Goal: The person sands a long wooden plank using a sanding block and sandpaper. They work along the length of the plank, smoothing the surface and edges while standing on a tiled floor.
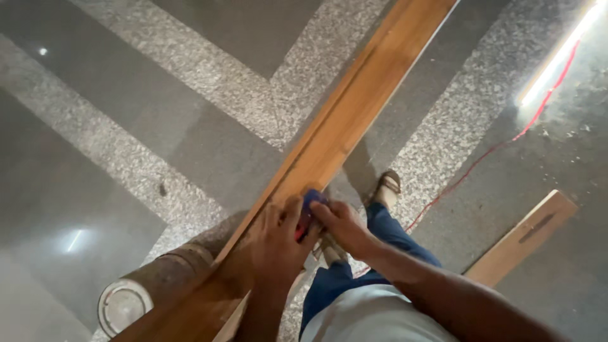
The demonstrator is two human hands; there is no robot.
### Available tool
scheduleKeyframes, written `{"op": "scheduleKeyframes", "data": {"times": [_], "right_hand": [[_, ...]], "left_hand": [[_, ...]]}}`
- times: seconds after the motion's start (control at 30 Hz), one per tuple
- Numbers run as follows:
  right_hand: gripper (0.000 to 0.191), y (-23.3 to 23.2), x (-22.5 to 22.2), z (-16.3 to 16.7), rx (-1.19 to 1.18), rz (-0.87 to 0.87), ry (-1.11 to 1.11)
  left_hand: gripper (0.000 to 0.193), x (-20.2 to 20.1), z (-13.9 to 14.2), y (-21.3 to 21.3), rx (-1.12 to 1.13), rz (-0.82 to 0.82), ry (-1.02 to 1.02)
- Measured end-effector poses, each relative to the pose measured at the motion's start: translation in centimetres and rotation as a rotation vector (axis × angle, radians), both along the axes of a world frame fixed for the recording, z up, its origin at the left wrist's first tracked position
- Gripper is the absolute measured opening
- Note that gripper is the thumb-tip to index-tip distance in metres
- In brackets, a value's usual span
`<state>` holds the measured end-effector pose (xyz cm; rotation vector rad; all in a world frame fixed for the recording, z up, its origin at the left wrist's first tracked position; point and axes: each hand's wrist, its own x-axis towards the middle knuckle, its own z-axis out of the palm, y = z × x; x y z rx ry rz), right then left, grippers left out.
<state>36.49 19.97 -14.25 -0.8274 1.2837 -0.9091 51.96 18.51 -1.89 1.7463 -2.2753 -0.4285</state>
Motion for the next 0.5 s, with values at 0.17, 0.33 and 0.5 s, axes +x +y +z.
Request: {"op": "scheduleKeyframes", "data": {"times": [0.17, 0.33, 0.5], "right_hand": [[0.050, -7.1, -9.3, -1.0, -0.272, -0.201, -0.014], [0.044, -15.3, -20.3, 0.3, -0.119, -0.330, -0.078], [0.046, -13.5, -17.3, 0.4, -0.252, -0.143, -0.190]], "left_hand": [[0.060, -11.3, -3.1, -8.7, -0.246, -0.076, 0.099], [0.062, -21.6, -4.5, -17.0, -0.023, -0.124, 0.092], [0.069, -17.9, -2.9, -14.5, -0.126, -0.137, 0.129]]}}
